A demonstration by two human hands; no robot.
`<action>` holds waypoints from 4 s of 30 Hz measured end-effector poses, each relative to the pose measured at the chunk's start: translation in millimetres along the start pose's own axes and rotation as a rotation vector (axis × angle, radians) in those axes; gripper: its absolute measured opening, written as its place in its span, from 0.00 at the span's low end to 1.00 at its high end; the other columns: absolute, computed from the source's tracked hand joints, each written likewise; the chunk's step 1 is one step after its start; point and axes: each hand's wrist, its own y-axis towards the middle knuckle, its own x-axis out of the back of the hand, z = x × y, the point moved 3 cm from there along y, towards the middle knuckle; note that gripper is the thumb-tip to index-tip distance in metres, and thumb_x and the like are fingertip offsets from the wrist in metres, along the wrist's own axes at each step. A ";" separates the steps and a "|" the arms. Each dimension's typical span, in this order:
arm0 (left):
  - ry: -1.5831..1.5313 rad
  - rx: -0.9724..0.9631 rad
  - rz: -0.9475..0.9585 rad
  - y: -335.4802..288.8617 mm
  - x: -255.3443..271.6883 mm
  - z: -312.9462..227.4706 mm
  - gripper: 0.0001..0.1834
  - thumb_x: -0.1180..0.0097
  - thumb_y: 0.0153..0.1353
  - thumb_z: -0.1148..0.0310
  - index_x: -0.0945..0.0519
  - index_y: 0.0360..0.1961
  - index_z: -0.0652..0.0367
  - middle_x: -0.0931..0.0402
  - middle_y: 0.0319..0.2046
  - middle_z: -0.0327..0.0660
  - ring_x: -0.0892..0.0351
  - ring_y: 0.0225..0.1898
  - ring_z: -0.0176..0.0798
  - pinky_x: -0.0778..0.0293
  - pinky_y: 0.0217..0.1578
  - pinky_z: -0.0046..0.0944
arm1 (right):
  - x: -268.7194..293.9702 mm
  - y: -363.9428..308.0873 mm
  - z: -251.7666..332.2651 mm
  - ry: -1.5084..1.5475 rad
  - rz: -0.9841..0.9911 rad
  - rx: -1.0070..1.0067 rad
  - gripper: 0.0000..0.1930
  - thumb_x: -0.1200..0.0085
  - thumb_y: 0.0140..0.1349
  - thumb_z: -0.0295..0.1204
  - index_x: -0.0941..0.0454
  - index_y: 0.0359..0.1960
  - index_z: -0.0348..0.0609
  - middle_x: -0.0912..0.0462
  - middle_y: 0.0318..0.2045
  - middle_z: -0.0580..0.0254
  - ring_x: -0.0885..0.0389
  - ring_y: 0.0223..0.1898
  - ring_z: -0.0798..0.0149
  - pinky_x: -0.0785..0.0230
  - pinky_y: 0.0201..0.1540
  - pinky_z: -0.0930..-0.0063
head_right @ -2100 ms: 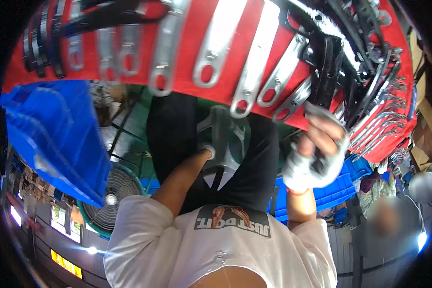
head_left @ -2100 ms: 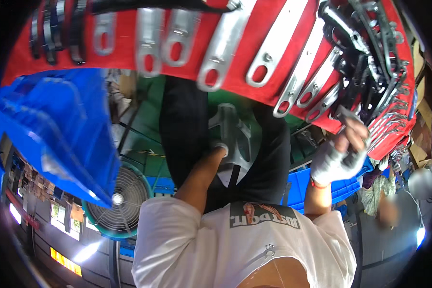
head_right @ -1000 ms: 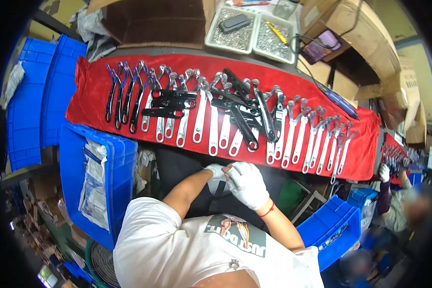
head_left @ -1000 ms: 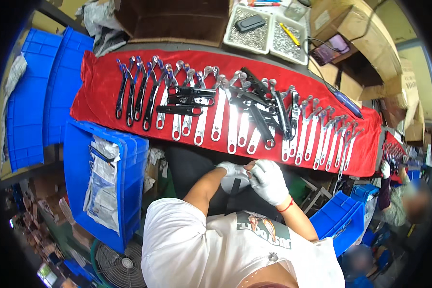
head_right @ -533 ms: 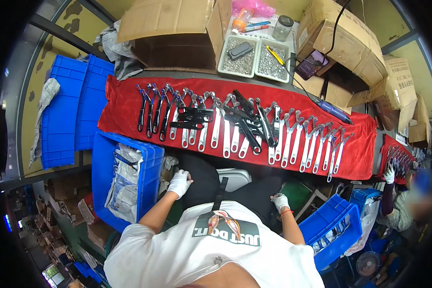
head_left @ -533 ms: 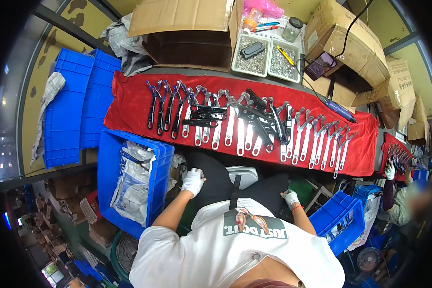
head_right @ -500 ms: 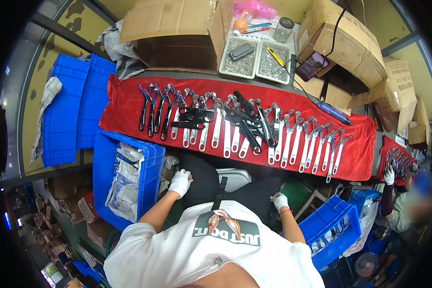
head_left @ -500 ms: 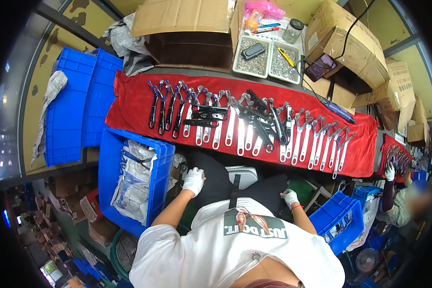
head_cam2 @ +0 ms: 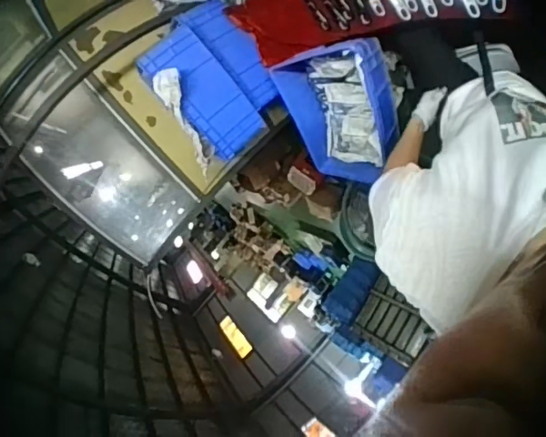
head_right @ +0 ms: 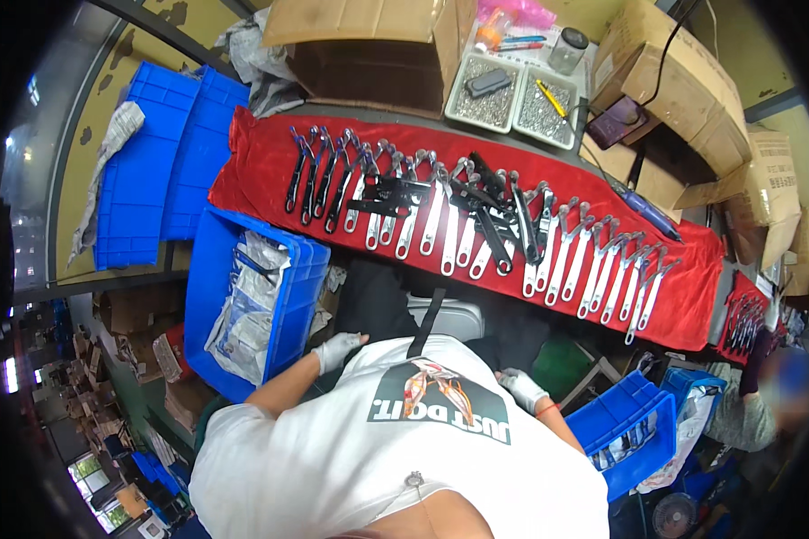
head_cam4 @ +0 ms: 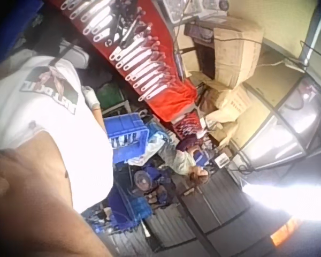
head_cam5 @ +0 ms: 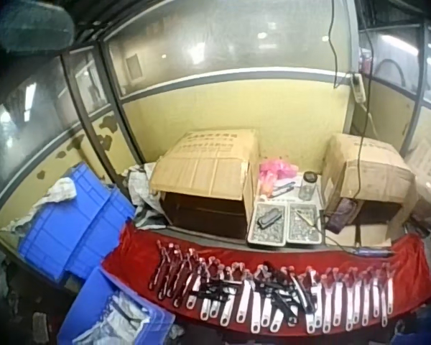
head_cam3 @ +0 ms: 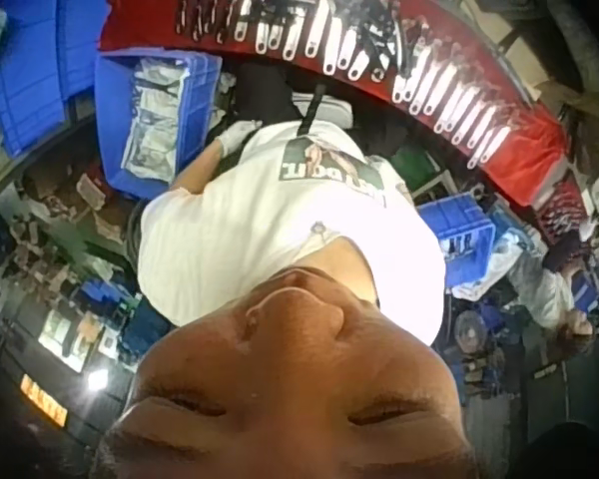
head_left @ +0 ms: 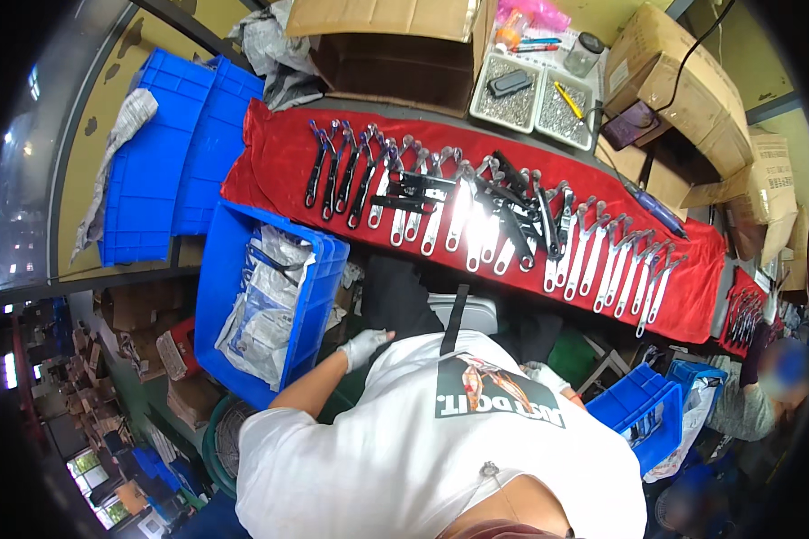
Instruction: Assembling adjustable wrenches by fitting the internal gear mechanisms into the metal handles.
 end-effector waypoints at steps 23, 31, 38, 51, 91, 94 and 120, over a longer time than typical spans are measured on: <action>1.138 -0.974 -1.033 104.8 4.7 -232.6 0.13 0.40 0.52 0.58 0.22 0.32 0.57 0.24 0.31 0.44 0.22 0.35 0.47 0.26 0.35 0.44 | -72.6 149.0 371.8 -1.116 -0.924 0.986 0.10 0.51 0.55 0.31 0.22 0.37 0.44 0.21 0.37 0.53 0.21 0.42 0.51 0.28 0.44 0.59; -0.354 -1.219 -0.912 41.8 79.5 -163.7 0.11 0.54 0.67 0.63 0.31 0.37 0.62 0.28 0.23 0.37 0.29 0.19 0.28 0.33 0.20 0.27 | -105.0 175.2 413.4 -1.223 -0.908 0.909 0.11 0.50 0.53 0.28 0.23 0.39 0.42 0.21 0.39 0.51 0.20 0.42 0.51 0.26 0.44 0.59; -0.703 -1.042 -0.707 94.6 76.2 -111.8 0.06 0.54 0.67 0.66 0.32 0.37 0.58 0.27 0.24 0.36 0.26 0.20 0.30 0.32 0.18 0.26 | -92.1 177.8 433.2 -1.231 -0.816 0.996 0.09 0.50 0.48 0.26 0.20 0.30 0.37 0.20 0.36 0.45 0.21 0.41 0.48 0.27 0.44 0.59; -0.188 -0.554 -0.632 96.6 68.0 -104.0 0.17 0.47 0.62 0.56 0.22 0.39 0.61 0.20 0.33 0.40 0.25 0.25 0.26 0.32 0.25 0.27 | -97.9 144.6 398.2 -1.137 -0.768 0.872 0.18 0.45 0.53 0.34 0.26 0.43 0.37 0.24 0.43 0.48 0.20 0.43 0.49 0.27 0.43 0.58; 1.100 -1.243 -0.981 95.9 105.1 -163.2 0.08 0.38 0.44 0.70 0.24 0.25 0.57 0.23 0.47 0.37 0.27 0.41 0.41 0.28 0.34 0.41 | -173.7 150.2 325.6 -1.289 -0.562 1.210 0.04 0.51 0.52 0.28 0.25 0.27 0.43 0.26 0.33 0.58 0.22 0.32 0.56 0.26 0.33 0.63; 1.189 -1.234 -1.003 96.4 104.6 -167.9 0.07 0.39 0.45 0.69 0.24 0.26 0.56 0.23 0.47 0.37 0.29 0.44 0.40 0.29 0.37 0.41 | -175.1 149.4 329.7 -1.222 -0.671 1.234 0.04 0.51 0.50 0.27 0.25 0.26 0.42 0.27 0.33 0.58 0.23 0.33 0.57 0.26 0.33 0.63; 1.348 -1.273 -0.755 84.2 69.0 -169.1 0.12 0.35 0.39 0.66 0.23 0.27 0.53 0.26 0.51 0.34 0.31 0.51 0.42 0.36 0.50 0.45 | -75.0 94.0 344.7 -0.442 -0.652 1.249 0.08 0.51 0.58 0.27 0.30 0.37 0.38 0.31 0.36 0.48 0.30 0.37 0.46 0.34 0.41 0.58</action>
